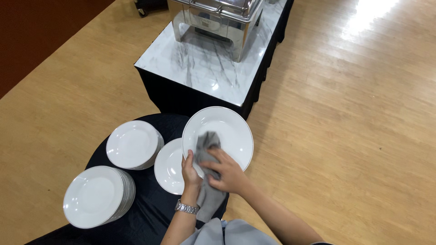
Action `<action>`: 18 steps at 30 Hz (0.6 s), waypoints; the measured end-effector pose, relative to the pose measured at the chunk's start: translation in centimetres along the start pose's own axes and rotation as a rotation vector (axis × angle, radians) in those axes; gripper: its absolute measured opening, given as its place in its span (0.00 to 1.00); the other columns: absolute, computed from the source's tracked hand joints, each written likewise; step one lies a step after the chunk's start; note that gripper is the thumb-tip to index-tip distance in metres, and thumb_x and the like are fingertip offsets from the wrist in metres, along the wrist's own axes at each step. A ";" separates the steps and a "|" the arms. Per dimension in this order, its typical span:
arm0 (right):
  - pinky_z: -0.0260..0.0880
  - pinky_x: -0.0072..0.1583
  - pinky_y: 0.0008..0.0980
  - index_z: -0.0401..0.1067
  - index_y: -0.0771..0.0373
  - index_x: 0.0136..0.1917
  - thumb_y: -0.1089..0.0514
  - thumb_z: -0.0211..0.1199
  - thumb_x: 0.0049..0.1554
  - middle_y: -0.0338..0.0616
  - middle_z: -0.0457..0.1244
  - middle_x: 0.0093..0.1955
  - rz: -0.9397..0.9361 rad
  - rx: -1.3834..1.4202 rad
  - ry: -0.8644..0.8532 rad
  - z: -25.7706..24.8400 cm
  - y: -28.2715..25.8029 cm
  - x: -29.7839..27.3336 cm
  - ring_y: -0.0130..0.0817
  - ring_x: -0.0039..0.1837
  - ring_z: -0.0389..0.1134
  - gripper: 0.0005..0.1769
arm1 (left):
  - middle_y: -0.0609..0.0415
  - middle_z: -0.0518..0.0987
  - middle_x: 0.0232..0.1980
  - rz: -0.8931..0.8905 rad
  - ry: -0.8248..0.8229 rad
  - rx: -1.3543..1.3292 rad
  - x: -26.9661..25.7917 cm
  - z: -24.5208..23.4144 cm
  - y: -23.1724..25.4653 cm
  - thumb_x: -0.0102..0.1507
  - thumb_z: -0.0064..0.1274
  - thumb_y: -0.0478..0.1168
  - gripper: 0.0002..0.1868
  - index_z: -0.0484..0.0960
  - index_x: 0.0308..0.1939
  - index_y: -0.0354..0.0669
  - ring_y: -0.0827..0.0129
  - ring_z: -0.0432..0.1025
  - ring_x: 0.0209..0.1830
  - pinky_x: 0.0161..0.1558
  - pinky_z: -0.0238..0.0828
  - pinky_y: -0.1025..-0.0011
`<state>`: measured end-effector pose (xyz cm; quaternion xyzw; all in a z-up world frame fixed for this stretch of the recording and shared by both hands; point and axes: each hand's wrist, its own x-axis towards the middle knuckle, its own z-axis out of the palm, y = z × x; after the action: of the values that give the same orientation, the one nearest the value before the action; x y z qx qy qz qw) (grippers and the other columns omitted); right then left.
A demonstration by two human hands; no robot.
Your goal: The person wipes multiple white plates one at a time with a gray cloth on a black-clothed table. Each plate is picked up, wiped on both sides, and placed back into a stack. The person continues this process throughout the clip.
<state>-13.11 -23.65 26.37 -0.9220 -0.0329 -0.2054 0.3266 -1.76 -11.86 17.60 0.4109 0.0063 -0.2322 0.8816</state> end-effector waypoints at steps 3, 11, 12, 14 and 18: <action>0.69 0.69 0.42 0.81 0.48 0.50 0.61 0.65 0.41 0.42 0.67 0.66 -0.076 -0.068 -0.012 -1.2 1.7 -2.6 0.46 0.71 0.66 0.21 | 0.38 0.74 0.63 -0.065 0.007 -0.114 -0.8 0.3 1.5 0.71 0.40 0.45 0.27 0.63 0.70 0.31 0.56 0.73 0.60 0.58 0.74 0.63; 0.73 0.57 0.45 0.78 0.56 0.44 0.60 0.69 0.49 0.44 0.67 0.58 0.191 -0.426 0.419 -8.4 9.9 1.5 0.45 0.57 0.70 0.07 | 0.37 0.80 0.57 -0.055 -0.077 0.232 -1.1 0.9 5.4 0.70 0.42 0.45 0.26 0.70 0.67 0.29 0.58 0.77 0.56 0.56 0.76 0.65; 0.75 0.56 0.43 0.78 0.55 0.46 0.61 0.67 0.50 0.44 0.67 0.59 0.201 -0.359 0.455 -8.8 9.2 2.7 0.44 0.57 0.70 0.09 | 0.36 0.81 0.55 -0.048 -0.069 0.308 -1.1 0.9 5.3 0.70 0.42 0.45 0.26 0.71 0.66 0.29 0.57 0.78 0.54 0.55 0.77 0.65; 0.77 0.53 0.40 0.78 0.54 0.50 0.62 0.64 0.51 0.43 0.67 0.60 0.217 -0.221 0.527 -8.6 6.7 5.1 0.40 0.57 0.72 0.13 | 0.40 0.81 0.57 -0.022 -0.069 0.361 -0.9 0.9 4.6 0.69 0.45 0.43 0.26 0.71 0.67 0.30 0.61 0.77 0.56 0.57 0.75 0.68; 0.71 0.64 0.48 0.77 0.45 0.57 0.61 0.66 0.43 0.41 0.66 0.64 -0.542 -0.206 0.150 -2.8 -1.2 7.4 0.45 0.64 0.70 0.27 | 0.42 0.79 0.55 -0.017 -0.124 0.418 -1.2 0.3 3.9 0.73 0.44 0.45 0.25 0.72 0.66 0.28 0.62 0.75 0.51 0.51 0.75 0.67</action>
<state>-7.63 -24.94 32.00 -0.8902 -0.2326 -0.3549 0.1660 -1.23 -9.42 20.85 0.5696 -0.0929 -0.2608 0.7739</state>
